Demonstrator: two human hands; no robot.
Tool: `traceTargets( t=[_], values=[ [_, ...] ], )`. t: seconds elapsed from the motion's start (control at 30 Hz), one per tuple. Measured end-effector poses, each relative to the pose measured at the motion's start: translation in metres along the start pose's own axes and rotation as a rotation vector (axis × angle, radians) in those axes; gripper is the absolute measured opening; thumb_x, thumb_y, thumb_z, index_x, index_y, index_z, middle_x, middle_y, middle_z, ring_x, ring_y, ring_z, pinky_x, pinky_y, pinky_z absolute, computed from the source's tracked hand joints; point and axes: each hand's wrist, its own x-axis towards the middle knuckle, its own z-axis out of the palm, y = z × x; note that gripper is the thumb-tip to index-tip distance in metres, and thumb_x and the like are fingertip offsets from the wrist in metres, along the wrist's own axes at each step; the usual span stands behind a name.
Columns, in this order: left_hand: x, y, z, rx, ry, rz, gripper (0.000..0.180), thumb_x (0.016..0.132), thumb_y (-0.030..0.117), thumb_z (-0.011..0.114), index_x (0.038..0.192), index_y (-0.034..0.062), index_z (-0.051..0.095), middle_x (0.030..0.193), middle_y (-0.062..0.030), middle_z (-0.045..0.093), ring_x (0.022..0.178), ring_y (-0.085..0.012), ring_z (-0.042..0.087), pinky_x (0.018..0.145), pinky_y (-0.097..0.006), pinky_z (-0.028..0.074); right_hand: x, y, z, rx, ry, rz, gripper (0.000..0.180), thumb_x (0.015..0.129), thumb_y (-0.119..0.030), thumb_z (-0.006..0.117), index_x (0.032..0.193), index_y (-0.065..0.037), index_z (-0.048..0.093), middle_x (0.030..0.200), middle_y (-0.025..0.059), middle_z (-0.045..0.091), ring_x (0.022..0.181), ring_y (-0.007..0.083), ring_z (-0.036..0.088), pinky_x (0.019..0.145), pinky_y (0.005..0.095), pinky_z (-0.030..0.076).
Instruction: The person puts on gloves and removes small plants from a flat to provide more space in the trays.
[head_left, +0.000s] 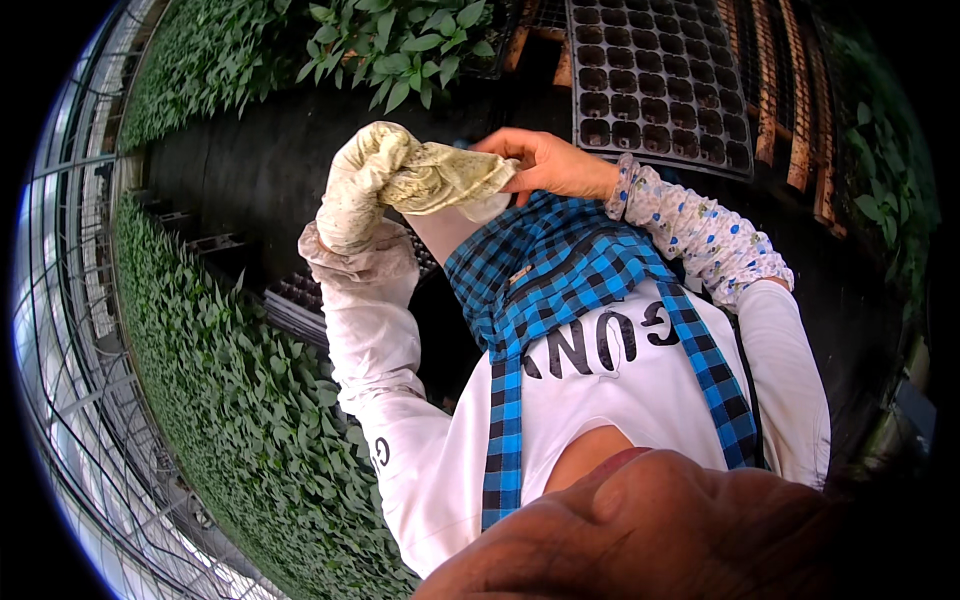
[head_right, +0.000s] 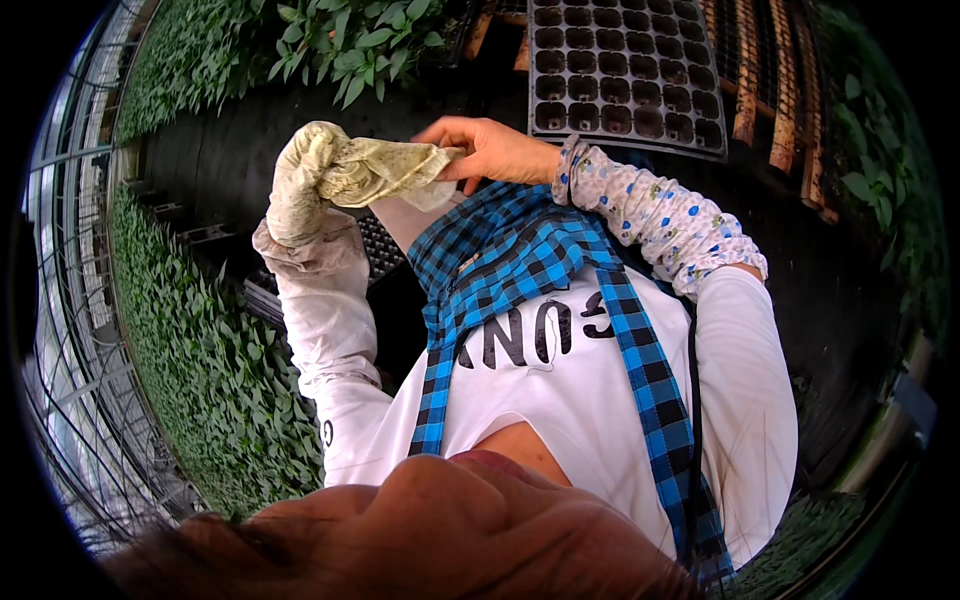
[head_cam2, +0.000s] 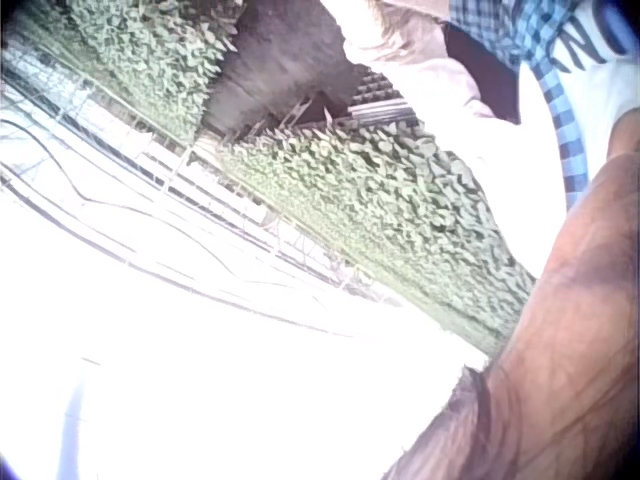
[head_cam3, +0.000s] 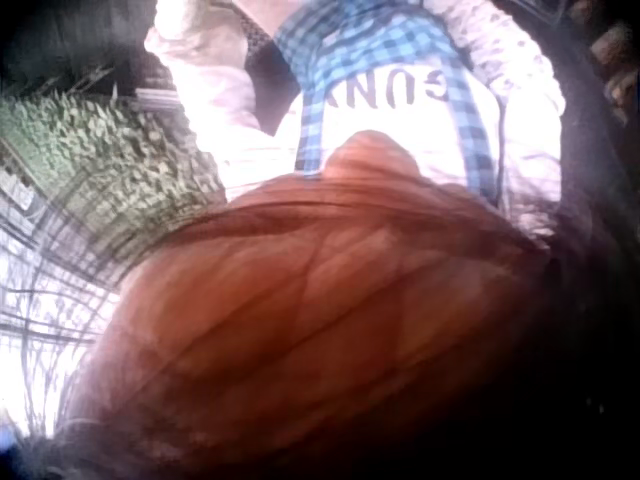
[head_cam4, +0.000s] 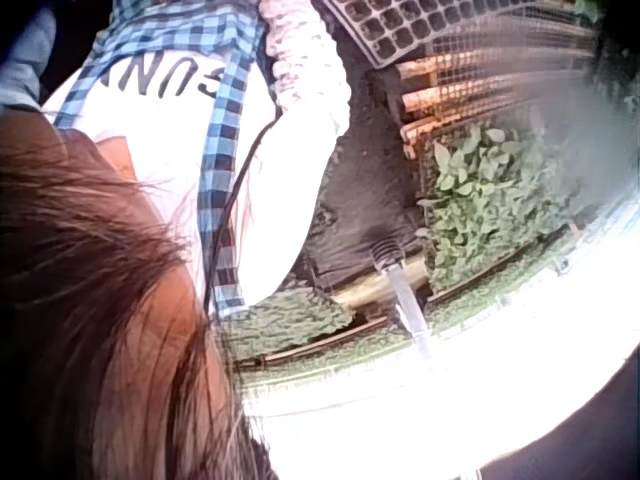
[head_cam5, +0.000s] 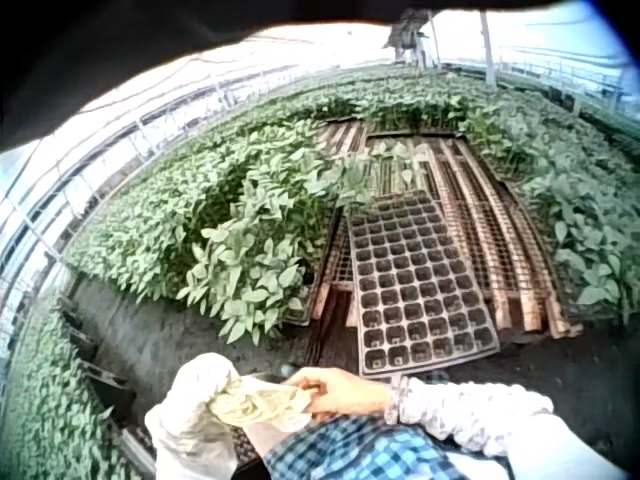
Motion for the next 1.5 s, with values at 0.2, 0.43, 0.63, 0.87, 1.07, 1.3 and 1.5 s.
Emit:
traceTargets(
  t=[0.2, 0.43, 0.63, 0.87, 1.07, 1.3, 1.5],
  values=[
    [0.038, -0.023, 0.018, 0.129, 0.068, 0.013, 0.051, 0.100, 0.030, 0.064, 0.141, 0.0018, 0.052, 0.123, -0.0052, 0.063, 0.110, -0.0114, 0.059, 0.095, -0.027, 0.048, -0.036, -0.023, -0.082, -0.449, 0.440, -0.241, 0.014, 0.089, -0.002, 0.062, 0.102, -0.002, 0.067, 0.091, 0.0012, 0.068, 0.084, 0.0093, 0.062, 0.079, 0.0258, 0.050],
    [0.073, -0.035, 0.048, -0.435, -0.149, -0.017, 0.090, 0.099, 0.068, 0.041, 0.154, -0.0026, 0.032, 0.158, -0.0201, 0.036, 0.140, -0.0330, 0.042, 0.105, -0.050, 0.046, -0.121, -0.068, -0.150, -1.890, 1.022, -0.040, 0.073, 0.082, -0.011, 0.075, 0.148, -0.013, 0.043, 0.156, 0.0197, 0.033, 0.110, 0.0407, 0.062, 0.089, 0.0422, 0.054],
    [0.079, -0.065, 0.093, -1.043, -0.299, -0.140, 0.094, 0.096, 0.067, 0.048, 0.153, -0.0050, 0.030, 0.154, -0.0252, 0.039, 0.139, -0.0378, 0.044, 0.106, -0.052, 0.046, -0.055, -0.055, -0.079, -0.532, 0.599, -0.198, 0.048, 0.100, -0.048, 0.059, 0.120, -0.005, 0.064, 0.096, 0.0017, 0.065, 0.086, 0.0113, 0.063, 0.074, 0.0258, 0.053],
    [0.077, -0.079, 0.126, -0.911, -0.162, -0.133, 0.090, 0.097, 0.060, 0.053, 0.154, -0.0039, 0.030, 0.157, -0.0194, 0.037, 0.144, -0.0304, 0.039, 0.118, -0.045, 0.032, -0.015, -0.029, -0.068, -0.396, 0.654, -0.357, 0.025, 0.102, -0.029, 0.063, 0.096, -0.004, 0.065, 0.071, -0.0007, 0.059, 0.062, 0.0074, 0.056, 0.059, 0.0253, 0.048],
    [0.079, -0.086, 0.137, -0.903, -0.269, -0.155, 0.083, 0.100, 0.056, 0.050, 0.157, -0.0008, 0.027, 0.163, -0.0143, 0.030, 0.151, -0.0253, 0.028, 0.118, -0.042, 0.031, -0.006, -0.014, -0.102, -0.679, 0.974, -0.625, 0.018, 0.100, -0.019, 0.065, 0.096, -0.002, 0.064, 0.071, 0.0009, 0.060, 0.065, 0.0050, 0.055, 0.059, 0.0246, 0.045],
    [0.072, -0.088, 0.142, -0.798, -0.217, -0.164, 0.075, 0.104, 0.052, 0.043, 0.157, 0.0009, 0.028, 0.164, -0.0116, 0.029, 0.152, -0.0231, 0.025, 0.118, -0.035, 0.026, -0.013, -0.015, -0.107, -0.284, 0.655, -0.500, 0.023, 0.106, -0.027, 0.056, 0.111, -0.005, 0.062, 0.098, -0.0039, 0.064, 0.089, 0.0031, 0.057, 0.079, 0.0203, 0.046],
    [0.080, -0.104, 0.141, -0.818, -0.211, -0.163, 0.074, 0.104, 0.052, 0.044, 0.157, 0.0018, 0.030, 0.163, -0.0119, 0.032, 0.150, -0.0248, 0.030, 0.117, -0.035, 0.028, -0.002, -0.027, -0.091, -0.450, 0.655, -0.363, 0.027, 0.103, -0.031, 0.061, 0.091, -0.008, 0.057, 0.076, -0.0073, 0.051, 0.071, 0.0008, 0.049, 0.066, 0.0205, 0.043]
  ],
)
